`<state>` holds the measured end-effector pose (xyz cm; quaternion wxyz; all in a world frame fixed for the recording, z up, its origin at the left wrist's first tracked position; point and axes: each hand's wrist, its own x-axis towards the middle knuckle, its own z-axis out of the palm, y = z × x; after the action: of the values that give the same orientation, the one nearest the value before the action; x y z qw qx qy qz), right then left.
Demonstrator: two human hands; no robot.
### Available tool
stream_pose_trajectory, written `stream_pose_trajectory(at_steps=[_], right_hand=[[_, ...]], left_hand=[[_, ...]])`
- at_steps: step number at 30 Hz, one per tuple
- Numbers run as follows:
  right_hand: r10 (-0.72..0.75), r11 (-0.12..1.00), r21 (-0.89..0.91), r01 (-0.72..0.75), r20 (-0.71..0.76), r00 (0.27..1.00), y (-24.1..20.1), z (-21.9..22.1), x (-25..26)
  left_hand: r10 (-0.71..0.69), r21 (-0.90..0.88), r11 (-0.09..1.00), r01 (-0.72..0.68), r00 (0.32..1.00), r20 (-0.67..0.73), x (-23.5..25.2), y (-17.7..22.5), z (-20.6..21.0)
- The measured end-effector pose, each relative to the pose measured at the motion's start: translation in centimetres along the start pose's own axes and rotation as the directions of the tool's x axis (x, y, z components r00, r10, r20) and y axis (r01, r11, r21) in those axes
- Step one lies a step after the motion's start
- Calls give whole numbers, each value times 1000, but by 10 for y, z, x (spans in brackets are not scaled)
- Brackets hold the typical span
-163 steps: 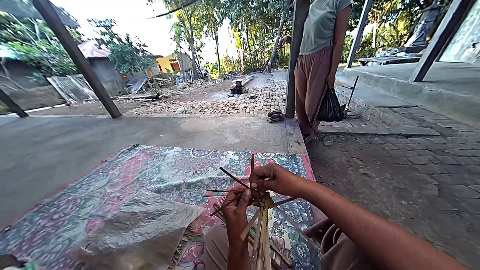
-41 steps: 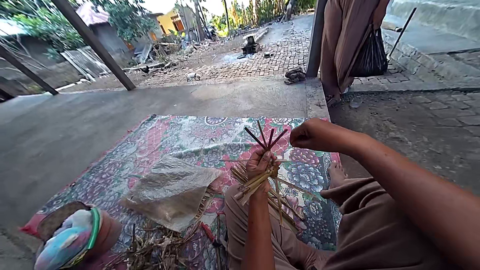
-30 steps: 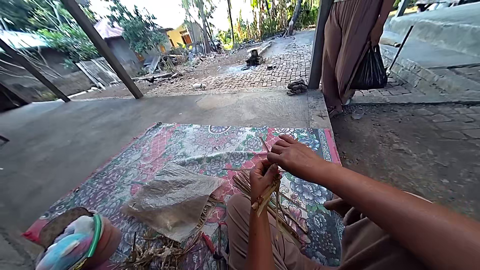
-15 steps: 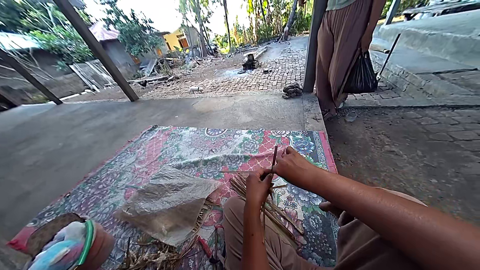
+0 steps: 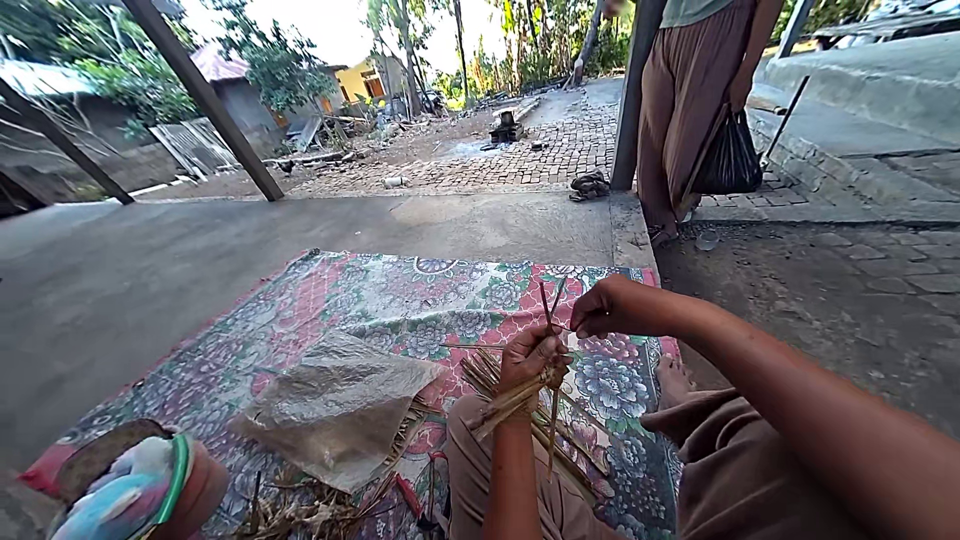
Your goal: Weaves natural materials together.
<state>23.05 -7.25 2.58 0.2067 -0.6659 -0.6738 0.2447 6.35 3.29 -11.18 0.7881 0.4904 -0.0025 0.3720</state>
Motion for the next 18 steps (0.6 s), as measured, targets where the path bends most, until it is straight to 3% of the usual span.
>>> stream_pose_trajectory(at_steps=[3,8,13,18], right_hand=[[-32,994,-104,35,30,999,-3,12,5],[-48,992,-112,50,15,999,-23,25,9],[-3,998,68,12,-131,991,-42,27,1],[-64,951,295,95,-114,991,-38,24,-1]], left_hand=[[-52,-38,998,46,984,-168,0,3,6],[47,8,999,-46,978,-202,-9,17,6],[36,-1,999,-38,947,-320,-13,31,17],[45,-4,999,-49,930,-365,-9,26,18]])
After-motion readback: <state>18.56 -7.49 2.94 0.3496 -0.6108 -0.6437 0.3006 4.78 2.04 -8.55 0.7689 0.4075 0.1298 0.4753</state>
